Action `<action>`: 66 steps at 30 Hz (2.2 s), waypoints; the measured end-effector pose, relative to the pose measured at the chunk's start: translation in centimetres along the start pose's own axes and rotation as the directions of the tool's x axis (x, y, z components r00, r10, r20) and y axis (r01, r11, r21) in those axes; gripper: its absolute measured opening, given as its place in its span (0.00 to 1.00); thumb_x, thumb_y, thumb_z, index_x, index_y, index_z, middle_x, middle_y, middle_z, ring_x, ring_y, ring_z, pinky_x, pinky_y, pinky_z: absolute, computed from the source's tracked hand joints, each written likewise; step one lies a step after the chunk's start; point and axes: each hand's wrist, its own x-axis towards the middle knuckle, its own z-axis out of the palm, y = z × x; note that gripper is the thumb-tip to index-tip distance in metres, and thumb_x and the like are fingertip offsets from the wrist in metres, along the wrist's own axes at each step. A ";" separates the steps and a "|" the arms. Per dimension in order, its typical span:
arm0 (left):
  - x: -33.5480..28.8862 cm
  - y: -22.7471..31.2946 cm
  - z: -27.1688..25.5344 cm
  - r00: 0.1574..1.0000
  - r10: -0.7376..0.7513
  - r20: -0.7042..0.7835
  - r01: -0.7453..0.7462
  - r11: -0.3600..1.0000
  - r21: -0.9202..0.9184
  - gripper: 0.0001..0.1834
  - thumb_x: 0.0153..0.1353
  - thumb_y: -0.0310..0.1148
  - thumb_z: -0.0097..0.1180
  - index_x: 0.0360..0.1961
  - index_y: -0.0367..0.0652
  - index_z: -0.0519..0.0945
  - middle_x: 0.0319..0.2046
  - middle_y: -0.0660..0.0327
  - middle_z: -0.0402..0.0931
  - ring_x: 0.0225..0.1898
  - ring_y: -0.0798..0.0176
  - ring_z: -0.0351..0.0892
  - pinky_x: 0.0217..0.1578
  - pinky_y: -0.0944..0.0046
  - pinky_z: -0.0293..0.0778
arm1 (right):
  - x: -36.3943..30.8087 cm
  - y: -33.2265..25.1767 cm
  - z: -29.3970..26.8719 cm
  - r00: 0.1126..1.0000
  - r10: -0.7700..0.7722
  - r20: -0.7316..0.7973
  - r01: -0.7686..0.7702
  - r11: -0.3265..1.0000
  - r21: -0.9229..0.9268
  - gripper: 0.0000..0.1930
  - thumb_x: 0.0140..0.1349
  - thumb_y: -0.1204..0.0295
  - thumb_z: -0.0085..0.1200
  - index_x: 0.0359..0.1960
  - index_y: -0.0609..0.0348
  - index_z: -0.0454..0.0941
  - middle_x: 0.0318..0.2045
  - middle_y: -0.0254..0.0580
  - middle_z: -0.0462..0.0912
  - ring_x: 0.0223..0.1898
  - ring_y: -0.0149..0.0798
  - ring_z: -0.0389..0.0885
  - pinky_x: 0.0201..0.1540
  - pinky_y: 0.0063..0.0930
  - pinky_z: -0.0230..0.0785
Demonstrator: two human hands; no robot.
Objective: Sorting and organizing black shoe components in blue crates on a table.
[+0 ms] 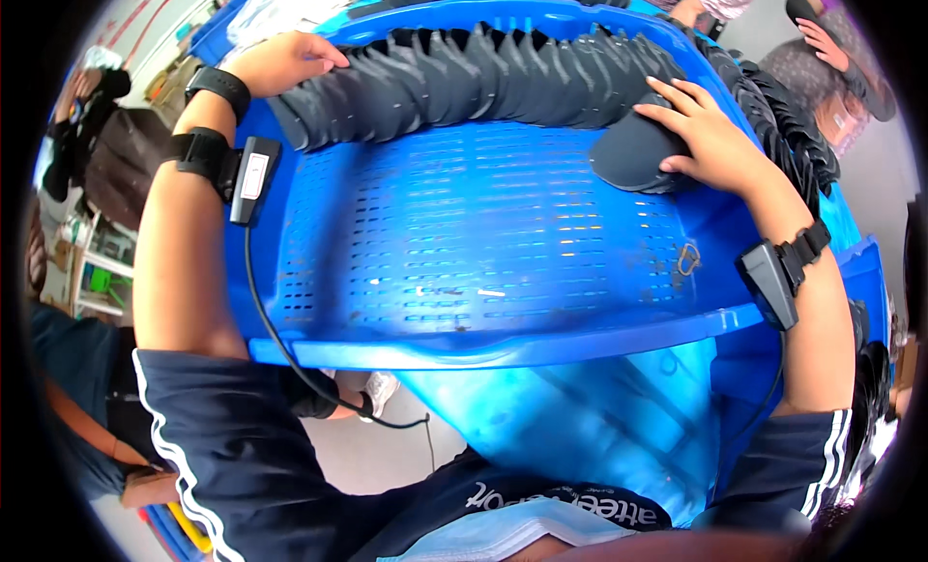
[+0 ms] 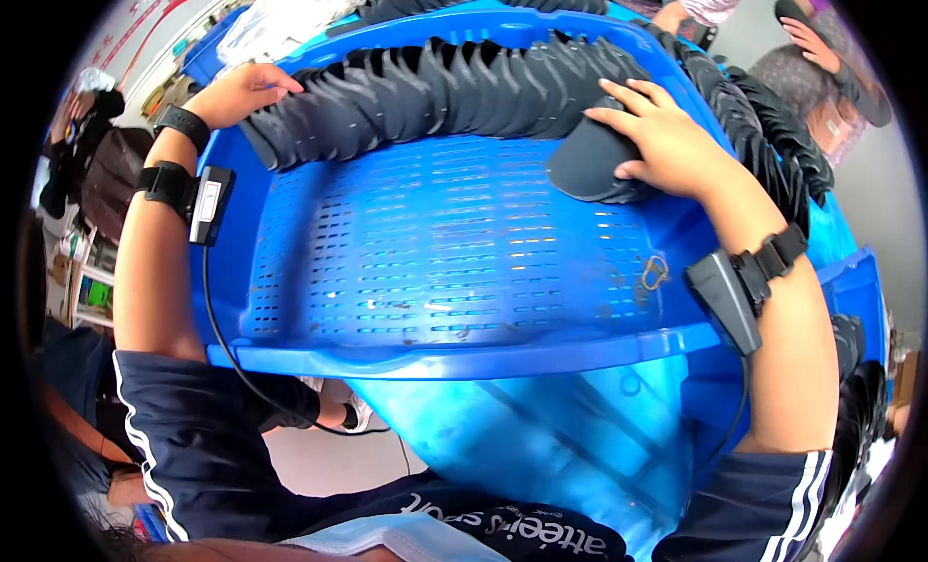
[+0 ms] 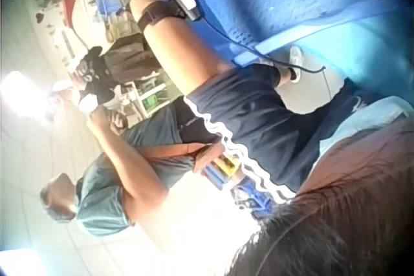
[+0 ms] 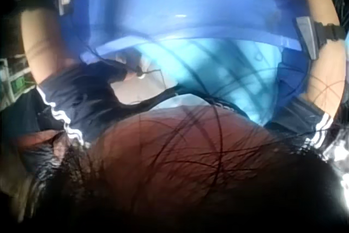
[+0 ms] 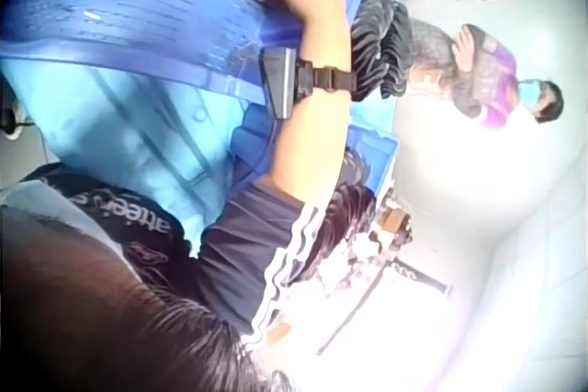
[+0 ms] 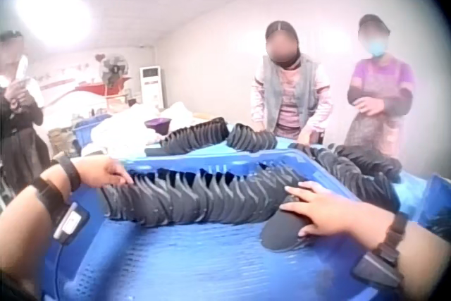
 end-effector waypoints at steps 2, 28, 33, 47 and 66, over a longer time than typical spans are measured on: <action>-1.6 -1.8 -0.3 0.996 -0.076 0.048 0.077 0.997 -0.019 0.13 0.56 0.29 0.47 0.41 0.45 0.78 0.36 0.60 0.78 0.41 0.65 0.75 0.45 0.68 0.67 | 0.2 -0.4 -0.1 1.000 -0.022 -0.006 0.022 1.000 0.012 0.37 0.37 0.73 0.65 0.54 0.46 0.66 0.61 0.41 0.57 0.61 0.51 0.53 0.61 0.40 0.53; 9.5 27.0 4.3 0.990 0.135 -0.037 -0.135 0.853 -0.505 0.42 0.55 0.69 0.14 0.09 0.44 0.63 0.08 0.70 0.56 0.11 0.73 0.55 0.16 0.74 0.56 | 0.1 2.4 -0.1 0.604 0.760 -0.241 -0.284 0.487 0.826 0.15 0.58 0.63 0.41 0.33 0.64 0.73 0.36 0.60 0.75 0.41 0.56 0.73 0.46 0.41 0.63; 14.4 26.0 8.6 0.928 0.323 -0.188 -0.344 0.934 -0.097 0.22 0.50 0.32 0.53 0.47 0.36 0.67 0.40 0.51 0.72 0.44 0.54 0.72 0.45 0.60 0.68 | 0.3 2.0 -1.2 0.715 0.677 -0.178 -0.475 0.656 0.587 0.11 0.50 0.70 0.44 0.29 0.60 0.78 0.34 0.54 0.78 0.39 0.51 0.75 0.44 0.40 0.66; 13.7 16.4 6.5 0.896 -0.335 -0.292 0.419 0.857 0.300 0.45 0.51 0.58 0.49 0.65 0.59 0.43 0.65 0.52 0.39 0.65 0.43 0.40 0.57 0.37 0.44 | -2.9 6.4 -0.5 0.818 0.513 0.258 -0.575 0.733 0.363 0.29 0.60 0.55 0.43 0.51 0.73 0.62 0.46 0.64 0.71 0.47 0.57 0.71 0.50 0.42 0.62; 15.3 16.5 2.9 0.786 -0.024 -0.617 -0.564 0.381 -0.733 0.38 0.52 0.31 0.52 0.63 0.43 0.51 0.62 0.50 0.50 0.63 0.55 0.48 0.59 0.60 0.50 | -2.8 8.7 2.1 0.848 0.522 0.092 -0.484 0.692 0.535 0.35 0.58 0.56 0.46 0.59 0.72 0.52 0.51 0.63 0.67 0.53 0.53 0.67 0.54 0.37 0.59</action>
